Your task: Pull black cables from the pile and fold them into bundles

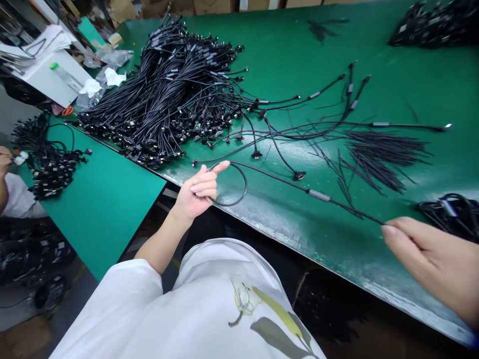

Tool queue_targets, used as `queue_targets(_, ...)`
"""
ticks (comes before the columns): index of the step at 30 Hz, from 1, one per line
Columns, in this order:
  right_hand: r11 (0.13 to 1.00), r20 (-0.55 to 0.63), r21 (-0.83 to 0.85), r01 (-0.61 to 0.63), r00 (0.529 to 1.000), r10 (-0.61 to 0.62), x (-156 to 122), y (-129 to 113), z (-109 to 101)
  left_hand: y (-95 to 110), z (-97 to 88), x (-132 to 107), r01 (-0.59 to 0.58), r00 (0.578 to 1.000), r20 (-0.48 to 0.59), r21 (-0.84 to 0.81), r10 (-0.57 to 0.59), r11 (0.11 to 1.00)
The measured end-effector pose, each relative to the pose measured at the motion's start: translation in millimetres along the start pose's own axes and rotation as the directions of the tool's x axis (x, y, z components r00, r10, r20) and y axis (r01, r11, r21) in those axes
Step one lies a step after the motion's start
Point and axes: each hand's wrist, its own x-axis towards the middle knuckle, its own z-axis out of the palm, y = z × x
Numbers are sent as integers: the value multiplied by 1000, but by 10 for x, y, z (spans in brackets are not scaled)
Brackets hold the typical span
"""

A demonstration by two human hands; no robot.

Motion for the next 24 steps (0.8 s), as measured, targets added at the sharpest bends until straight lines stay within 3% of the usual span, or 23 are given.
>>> queue_targets(3,1000,104,3,17,994,-17,-1,-229,105,-13,-68,50,-95,995,6,143,95,985)
queue_targets(5,989,93,2,150,984,-150,-48,-486,175,-142,-93,117,-142,990,47,340,134,930)
queue_targets(6,961,92,34,274,957,-276,-76,-634,198,-241,-92,148,-176,984,91,452,151,874)
queue_targets(8,838,94,160,521,837,-538,-105,-931,204,-477,-65,179,-250,965,232,666,124,702)
queue_targets(9,771,83,233,592,778,-623,-94,-1057,186,-595,-42,174,-284,947,315,747,56,600)
queue_targets(10,731,62,291,617,750,-658,-62,-1151,159,-699,-18,157,-312,923,382,805,-39,505)
queue_targets(11,732,36,326,598,766,-642,-12,-1208,130,-782,4,131,-333,895,423,842,-138,425)
queue_targets(13,792,-25,381,477,862,-507,119,-1208,101,-879,34,74,-348,851,447,873,-276,341)
queue_targets(15,800,-104,502,328,941,-321,243,-1121,165,-910,43,45,-308,850,427,878,-308,367)
queue_targets(16,758,-148,593,273,962,-230,289,-1080,241,-917,43,47,-267,858,412,868,-307,419)
queue_targets(18,594,-199,777,209,976,-84,341,-1063,461,-943,38,86,-155,878,381,799,-290,581)
queue_targets(20,411,-116,906,98,993,19,343,-1151,704,-1001,27,163,-54,914,328,679,-237,732)
queue_targets(22,216,23,975,-52,990,137,317,-1302,885,-1096,-5,252,-20,949,259,615,-178,789)
queue_targets(24,16,114,992,-123,952,283,295,-1440,964,-1220,-61,322,-23,970,199,644,-138,765)
